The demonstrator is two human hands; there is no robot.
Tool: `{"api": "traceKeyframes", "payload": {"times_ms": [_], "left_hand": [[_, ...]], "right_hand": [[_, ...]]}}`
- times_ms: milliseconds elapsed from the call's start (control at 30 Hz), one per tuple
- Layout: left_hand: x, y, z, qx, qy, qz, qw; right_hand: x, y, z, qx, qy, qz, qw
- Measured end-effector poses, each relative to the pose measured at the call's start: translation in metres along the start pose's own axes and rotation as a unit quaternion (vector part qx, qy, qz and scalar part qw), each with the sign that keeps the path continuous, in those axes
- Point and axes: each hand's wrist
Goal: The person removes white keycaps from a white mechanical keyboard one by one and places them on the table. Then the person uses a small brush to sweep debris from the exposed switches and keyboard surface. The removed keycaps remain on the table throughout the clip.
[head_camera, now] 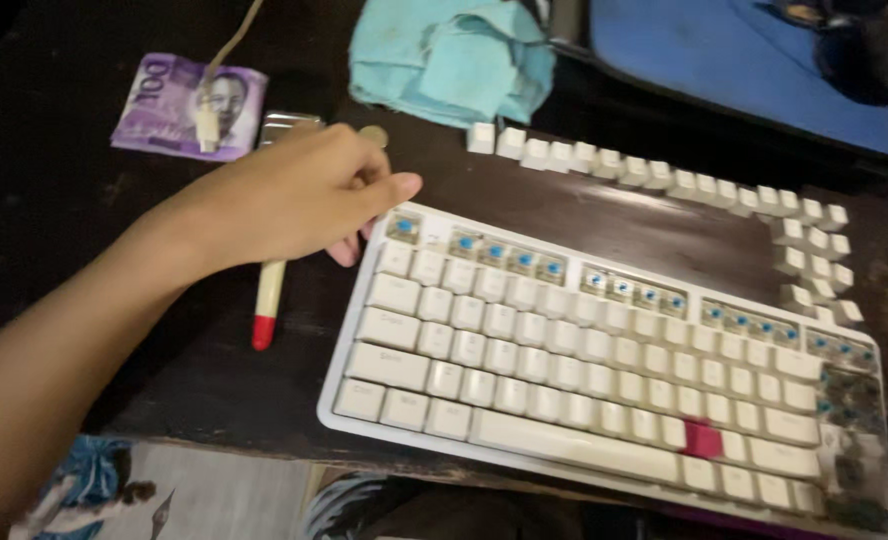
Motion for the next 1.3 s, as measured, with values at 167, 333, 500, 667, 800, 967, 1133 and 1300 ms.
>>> {"api": "traceKeyframes", "payload": {"times_ms": [167, 333, 500, 667, 800, 967, 1133, 1300], "left_hand": [[-0.005, 0.003, -0.008, 0.027, -0.015, 0.014, 0.999], [-0.009, -0.007, -0.014, -0.003, -0.003, 0.098, 0.995], [-0.01, -0.012, -0.03, 0.123, 0.008, -0.059, 0.991], [0.0, -0.005, -0.033, 0.104, 0.061, 0.008, 0.993], [0.004, 0.003, -0.029, 0.112, 0.074, -0.089, 0.987], [0.005, 0.012, -0.028, 0.141, 0.073, -0.153, 0.975], [0.01, 0.009, -0.03, 0.136, 0.079, -0.136, 0.978], [0.007, 0.008, -0.03, 0.13, 0.077, -0.148, 0.977]], "right_hand": [[0.046, 0.042, 0.001, 0.019, 0.057, -0.117, 0.991], [0.061, 0.04, -0.001, 0.142, 0.025, -0.197, 0.97], [0.045, 0.067, 0.004, 0.173, -0.02, -0.24, 0.955], [-0.014, 0.121, 0.025, -0.129, -0.201, -0.218, 0.946], [-0.088, 0.14, 0.027, -0.058, -0.353, -0.252, 0.899], [-0.132, 0.115, 0.016, 0.046, -0.449, -0.19, 0.872], [-0.136, 0.085, 0.005, 0.133, -0.488, -0.208, 0.837], [-0.143, 0.08, 0.004, 0.188, -0.501, -0.161, 0.829]]}}
Point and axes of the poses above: each hand's wrist, its own x-axis away from the middle knuckle, its own z-axis out of the back of the hand, y = z × x, and after that the axes turned 14 degrees about x, right-handed
